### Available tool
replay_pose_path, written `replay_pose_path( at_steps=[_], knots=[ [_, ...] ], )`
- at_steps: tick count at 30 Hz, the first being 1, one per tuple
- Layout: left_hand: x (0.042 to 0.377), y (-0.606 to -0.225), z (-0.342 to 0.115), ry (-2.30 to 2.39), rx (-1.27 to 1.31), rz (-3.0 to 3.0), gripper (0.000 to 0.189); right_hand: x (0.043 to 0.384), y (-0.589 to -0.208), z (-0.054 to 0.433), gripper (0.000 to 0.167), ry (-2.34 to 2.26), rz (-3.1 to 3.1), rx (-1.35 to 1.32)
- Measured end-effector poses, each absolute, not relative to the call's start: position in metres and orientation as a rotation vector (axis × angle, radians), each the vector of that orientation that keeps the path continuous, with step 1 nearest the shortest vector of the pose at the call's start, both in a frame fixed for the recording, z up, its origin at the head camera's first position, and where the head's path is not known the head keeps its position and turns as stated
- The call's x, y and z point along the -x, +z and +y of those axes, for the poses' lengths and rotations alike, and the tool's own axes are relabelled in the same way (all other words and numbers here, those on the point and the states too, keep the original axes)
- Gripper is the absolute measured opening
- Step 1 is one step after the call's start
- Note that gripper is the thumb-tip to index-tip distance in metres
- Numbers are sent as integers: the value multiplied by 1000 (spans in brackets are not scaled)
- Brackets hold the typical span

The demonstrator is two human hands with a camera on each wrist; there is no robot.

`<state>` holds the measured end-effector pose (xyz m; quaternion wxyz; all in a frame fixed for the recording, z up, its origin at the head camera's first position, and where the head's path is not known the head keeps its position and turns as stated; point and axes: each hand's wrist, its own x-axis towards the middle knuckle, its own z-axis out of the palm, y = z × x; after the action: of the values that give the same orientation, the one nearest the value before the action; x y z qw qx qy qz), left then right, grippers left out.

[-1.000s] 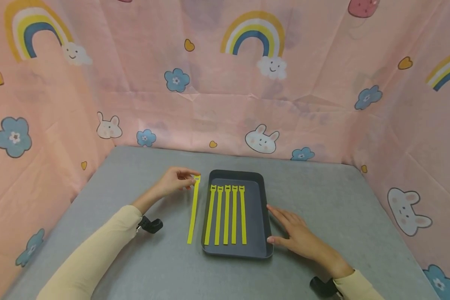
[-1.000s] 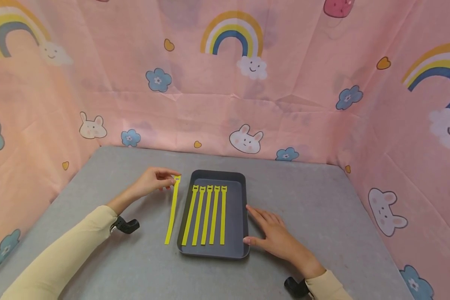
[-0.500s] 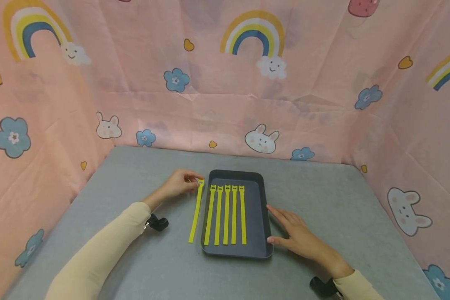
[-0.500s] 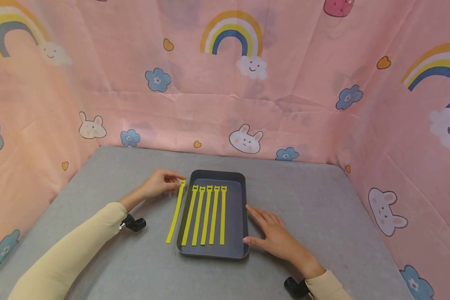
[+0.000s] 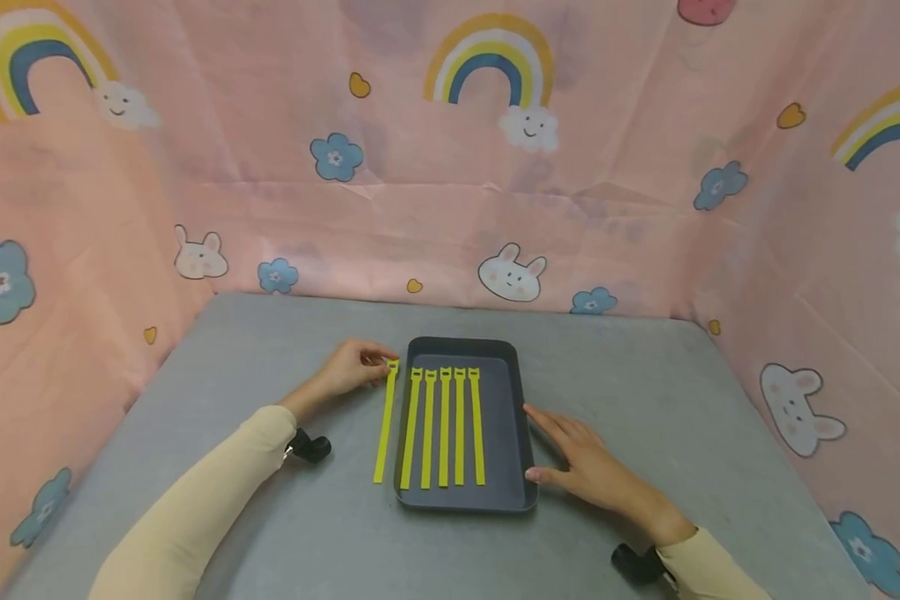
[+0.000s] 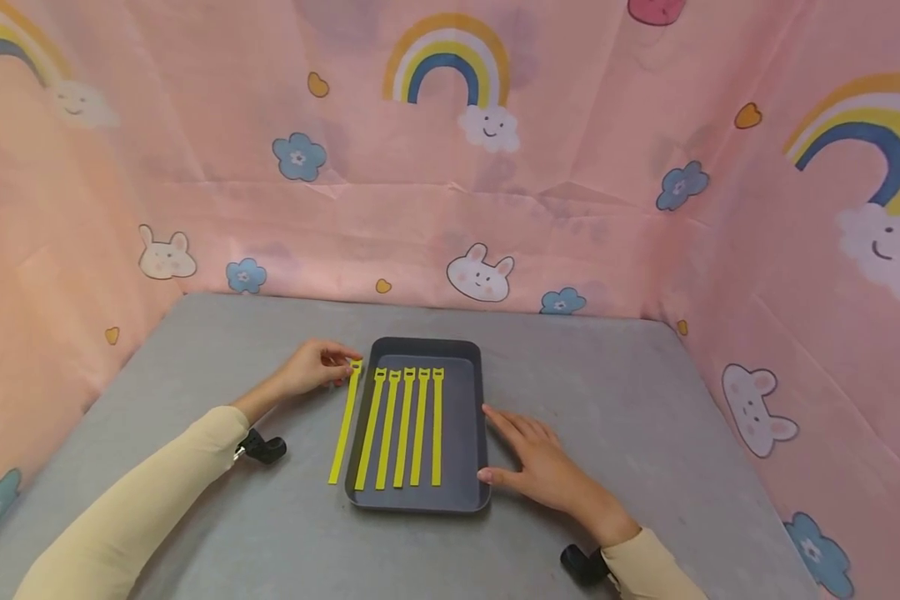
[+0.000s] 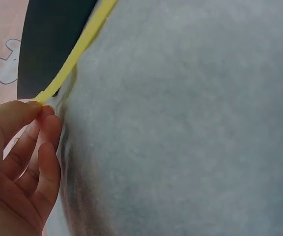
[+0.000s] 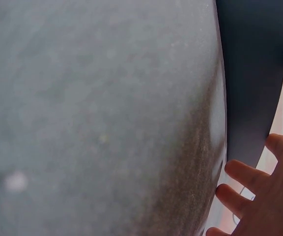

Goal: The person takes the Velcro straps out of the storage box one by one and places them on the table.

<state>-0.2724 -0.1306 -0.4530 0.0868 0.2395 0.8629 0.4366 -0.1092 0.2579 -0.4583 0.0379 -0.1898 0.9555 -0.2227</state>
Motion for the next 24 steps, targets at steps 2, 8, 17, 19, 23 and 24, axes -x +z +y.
replay_pose_path(
  at_steps=[2, 8, 17, 19, 23, 24],
  knots=[
    [272, -453, -132, 1289, -701, 2584, 25, 110, -458, 257, 87, -687, 2929, 584],
    [274, -456, -133, 1263, -694, 2599, 25, 110, -459, 256, 88, -683, 2929, 585],
    [275, -458, -128, 1248, -674, 2599, 24, 107, -457, 258, 87, -673, 2925, 569],
    [275, -457, -128, 1251, -673, 2602, 24, 107, -456, 257, 87, -677, 2923, 568],
    [275, -458, -129, 1255, -654, 2609, 23, 109, -457, 256, 87, -694, 2908, 553],
    [275, -458, -130, 1256, -647, 2610, 23, 109, -457, 256, 88, -696, 2904, 549]
  ],
)
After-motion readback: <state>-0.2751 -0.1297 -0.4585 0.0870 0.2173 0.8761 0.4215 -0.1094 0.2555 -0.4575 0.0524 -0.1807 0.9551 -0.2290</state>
